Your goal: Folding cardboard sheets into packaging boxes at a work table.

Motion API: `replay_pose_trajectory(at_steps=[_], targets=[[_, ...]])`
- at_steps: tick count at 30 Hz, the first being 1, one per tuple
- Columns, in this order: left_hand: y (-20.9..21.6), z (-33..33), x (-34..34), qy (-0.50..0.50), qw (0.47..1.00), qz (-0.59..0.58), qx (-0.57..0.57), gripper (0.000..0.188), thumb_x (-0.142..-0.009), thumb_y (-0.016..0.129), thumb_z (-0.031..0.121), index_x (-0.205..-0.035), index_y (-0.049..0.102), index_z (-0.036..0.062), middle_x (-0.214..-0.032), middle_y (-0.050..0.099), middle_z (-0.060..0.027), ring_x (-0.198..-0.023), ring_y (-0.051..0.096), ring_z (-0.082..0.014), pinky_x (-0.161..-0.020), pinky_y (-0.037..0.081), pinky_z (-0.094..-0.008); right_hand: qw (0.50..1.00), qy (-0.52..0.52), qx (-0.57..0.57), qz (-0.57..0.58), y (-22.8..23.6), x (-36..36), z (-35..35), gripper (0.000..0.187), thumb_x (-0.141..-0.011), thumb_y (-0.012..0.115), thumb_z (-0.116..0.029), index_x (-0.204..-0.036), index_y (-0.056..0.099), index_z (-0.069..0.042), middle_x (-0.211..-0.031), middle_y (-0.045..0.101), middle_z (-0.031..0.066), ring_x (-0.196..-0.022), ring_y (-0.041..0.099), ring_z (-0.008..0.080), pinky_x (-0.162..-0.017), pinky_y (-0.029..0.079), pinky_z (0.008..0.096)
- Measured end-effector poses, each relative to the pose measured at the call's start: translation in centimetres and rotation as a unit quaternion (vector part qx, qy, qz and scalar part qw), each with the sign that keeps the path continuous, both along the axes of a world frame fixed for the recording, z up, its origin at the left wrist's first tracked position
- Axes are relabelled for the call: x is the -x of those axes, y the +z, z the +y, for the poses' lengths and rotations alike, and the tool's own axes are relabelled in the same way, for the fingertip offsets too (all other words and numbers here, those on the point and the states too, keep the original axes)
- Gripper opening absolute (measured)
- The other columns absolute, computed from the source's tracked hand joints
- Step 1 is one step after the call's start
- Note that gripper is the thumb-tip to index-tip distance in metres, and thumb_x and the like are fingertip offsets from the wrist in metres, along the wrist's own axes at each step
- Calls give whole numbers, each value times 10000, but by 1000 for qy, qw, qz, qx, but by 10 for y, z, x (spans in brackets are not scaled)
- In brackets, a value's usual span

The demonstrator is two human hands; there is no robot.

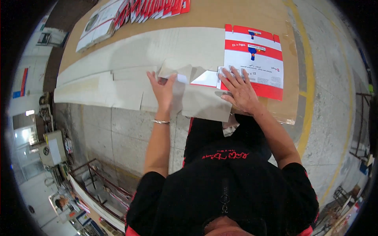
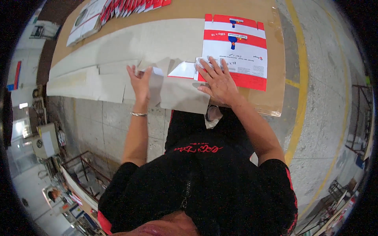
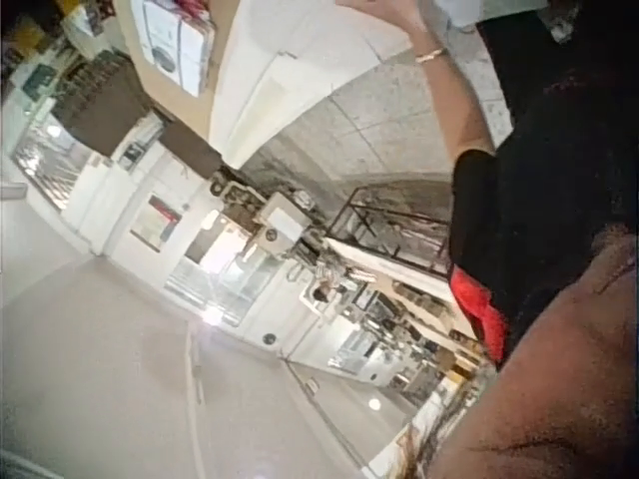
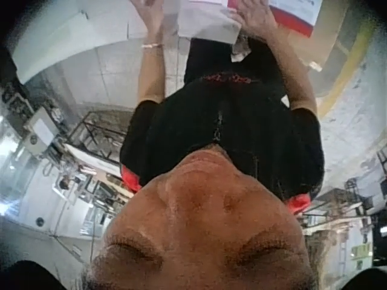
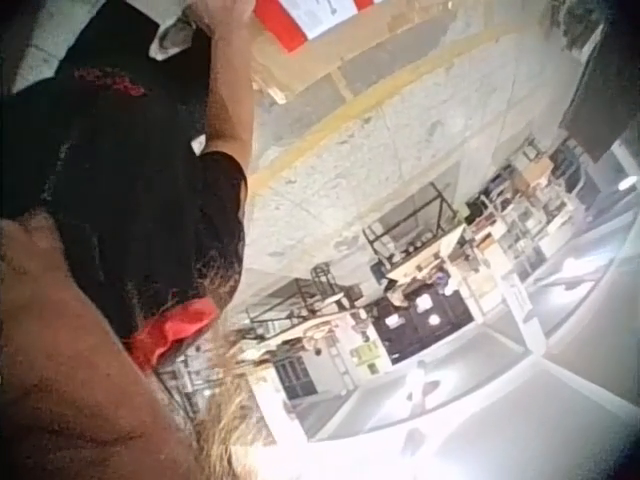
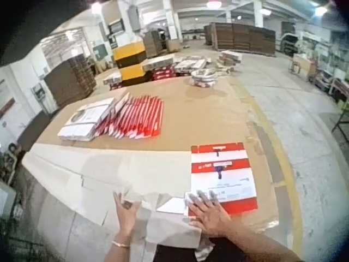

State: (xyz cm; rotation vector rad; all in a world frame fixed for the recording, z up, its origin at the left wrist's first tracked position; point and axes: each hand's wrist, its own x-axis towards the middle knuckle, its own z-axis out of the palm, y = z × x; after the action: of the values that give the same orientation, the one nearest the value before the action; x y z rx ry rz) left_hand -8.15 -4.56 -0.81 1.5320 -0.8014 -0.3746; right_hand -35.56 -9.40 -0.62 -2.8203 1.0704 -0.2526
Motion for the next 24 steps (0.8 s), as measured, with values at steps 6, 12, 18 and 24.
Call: replay_pose_trajectory(at_steps=[6, 12, 18, 24], targets=[[-13, -20, 28, -77, 988, 131, -37, 373, -885, 668, 175, -1136, 566, -82, -1081, 646, -111, -1027, 583, -182, -884, 453, -314, 1000, 1, 7, -17, -2, 7, 0, 717, -916, 386, -602, -1477, 299, -165, -1537, 266, 69, -1435, 179, 300, -1163, 80, 532], [-22, -20, 24, -94, 968, -218, -85, 317, -950, 450, 78, -1205, 515, -98, -1241, 533, -289, -1144, 539, -384, -934, 450, -420, 996, 83, -7, 22, 8, 21, -12, 634, -898, 569, -310, -1471, 304, -253, -1555, 234, 15, -1437, 199, 253, -1149, 162, 549], [-1, -19, 43, -337, 835, -434, -21, 609, -858, 434, -49, -1447, 292, 15, -1503, 301, -185, -1408, 267, -331, -1138, 230, -463, 998, 22, -4, 54, 25, 52, -9, 631, -906, 495, -128, -1474, 281, -299, -1564, 207, -36, -1433, 218, 247, -1128, 197, 601], [3, -18, 54, -405, 755, -506, -102, 616, -882, 523, 206, -1460, 329, 117, -1539, 233, -156, -1434, 177, -351, -1098, 114, -641, 997, 23, -18, 77, 20, 53, -15, 631, -900, 492, -135, -1472, 282, -300, -1562, 214, -38, -1424, 247, 250, -1099, 236, 626]])
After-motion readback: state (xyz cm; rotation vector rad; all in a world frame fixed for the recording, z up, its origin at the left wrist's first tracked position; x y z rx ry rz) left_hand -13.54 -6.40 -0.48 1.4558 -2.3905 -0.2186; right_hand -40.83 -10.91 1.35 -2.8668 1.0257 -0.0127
